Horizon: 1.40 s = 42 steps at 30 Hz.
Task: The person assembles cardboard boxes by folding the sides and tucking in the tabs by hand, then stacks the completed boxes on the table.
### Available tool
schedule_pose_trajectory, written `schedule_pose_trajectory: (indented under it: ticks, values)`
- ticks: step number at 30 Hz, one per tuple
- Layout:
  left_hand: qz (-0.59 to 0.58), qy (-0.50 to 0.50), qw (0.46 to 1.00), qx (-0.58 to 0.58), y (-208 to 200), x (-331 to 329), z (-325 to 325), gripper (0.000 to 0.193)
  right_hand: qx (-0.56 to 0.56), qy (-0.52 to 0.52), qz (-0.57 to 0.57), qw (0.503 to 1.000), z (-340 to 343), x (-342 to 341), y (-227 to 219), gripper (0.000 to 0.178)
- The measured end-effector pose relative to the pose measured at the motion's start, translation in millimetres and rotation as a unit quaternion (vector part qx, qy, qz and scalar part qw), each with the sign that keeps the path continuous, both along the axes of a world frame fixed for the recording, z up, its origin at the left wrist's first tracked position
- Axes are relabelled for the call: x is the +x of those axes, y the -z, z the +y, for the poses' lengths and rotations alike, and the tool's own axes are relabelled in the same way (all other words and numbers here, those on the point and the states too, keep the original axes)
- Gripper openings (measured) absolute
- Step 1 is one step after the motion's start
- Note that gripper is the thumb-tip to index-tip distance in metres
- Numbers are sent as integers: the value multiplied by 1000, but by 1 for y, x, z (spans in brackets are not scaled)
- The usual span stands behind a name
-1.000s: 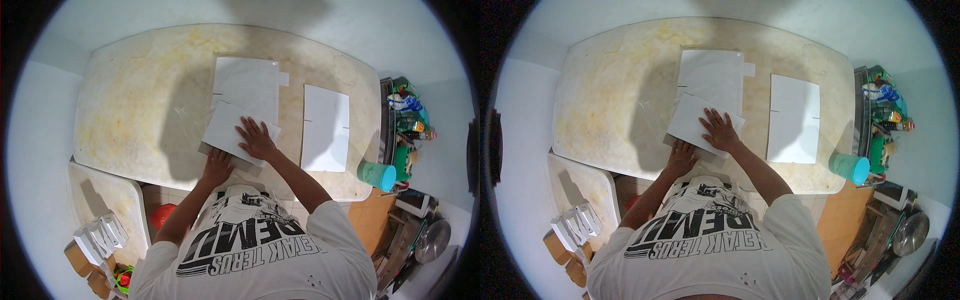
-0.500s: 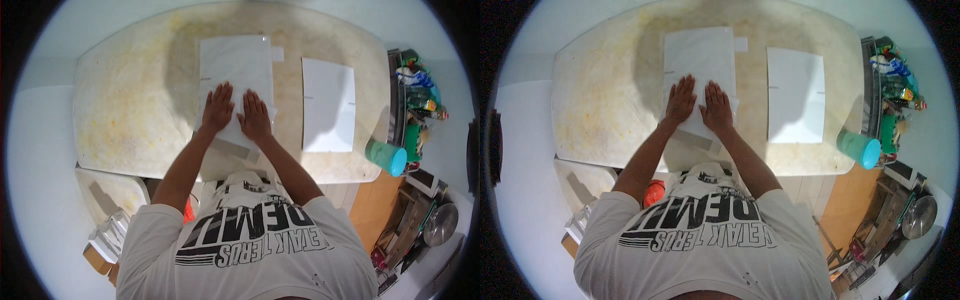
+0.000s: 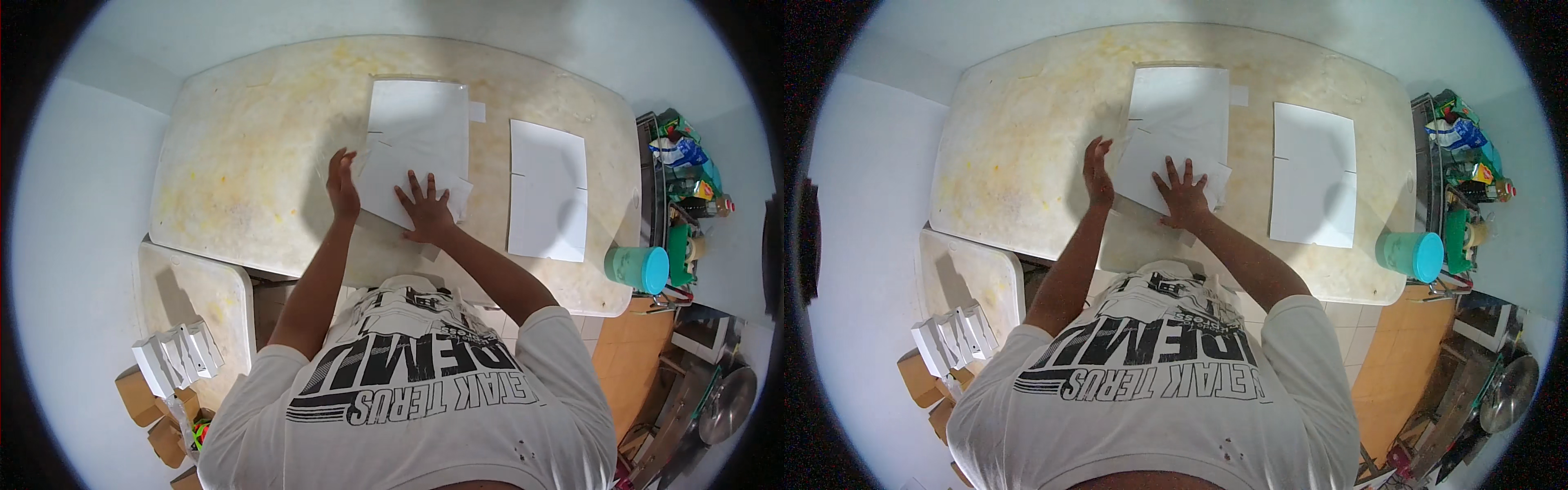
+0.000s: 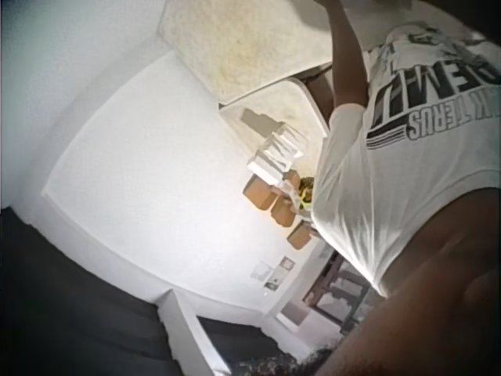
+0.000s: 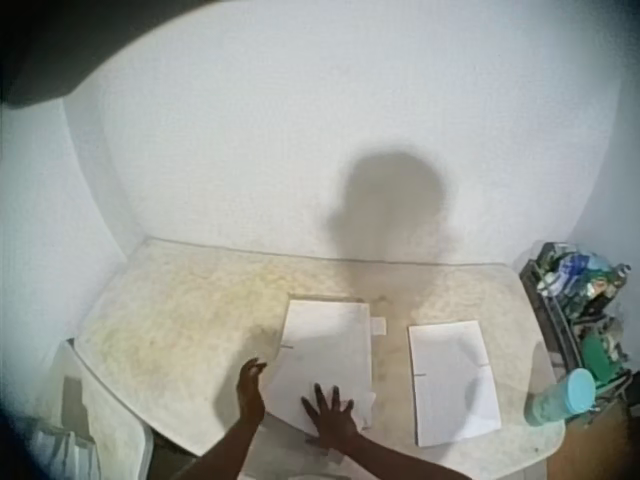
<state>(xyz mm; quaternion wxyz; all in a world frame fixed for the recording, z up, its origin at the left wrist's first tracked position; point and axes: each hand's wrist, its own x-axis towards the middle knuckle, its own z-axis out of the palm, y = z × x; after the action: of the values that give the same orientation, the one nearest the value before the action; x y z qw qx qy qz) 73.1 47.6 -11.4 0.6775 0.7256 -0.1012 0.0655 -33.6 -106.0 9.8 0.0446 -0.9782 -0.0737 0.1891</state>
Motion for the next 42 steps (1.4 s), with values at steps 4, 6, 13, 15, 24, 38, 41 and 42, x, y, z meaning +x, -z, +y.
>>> schedule_pose_trajectory:
  ticks: [4, 6, 13, 15, 24, 38, 41, 42]
  values:
    - [-47, -53, 997, 25, 2, -51, 28, 28, 24, -1, -31, 999, 0, 1, 7, 78]
    - [-26, -45, 996, 69, 6, -68, 34, 25, 41, 21, -36, 998, -6, 12, 7, 62]
    - [-117, 186, 823, 524, 3, -60, -18, 50, 96, 95, -78, 988, -112, 92, -71, 36]
    - [-82, 214, 800, 554, 17, -44, -36, 55, 104, 151, -96, 978, -137, 110, -74, 30]
    - [-73, 231, 764, 599, 28, -21, -66, 59, 68, 106, 46, 991, -141, 150, -106, 30]
    - [-102, 107, 929, 340, 8, 22, -64, 49, 81, 209, 78, 971, -261, 127, -108, 49]
    - [-145, 229, 822, 501, 0, 0, -90, 52, 186, 192, 82, 960, -250, 131, -99, 45]
    - [-147, 233, 821, 500, 6, -7, -87, 52, 187, 197, 81, 959, -245, 132, -93, 45]
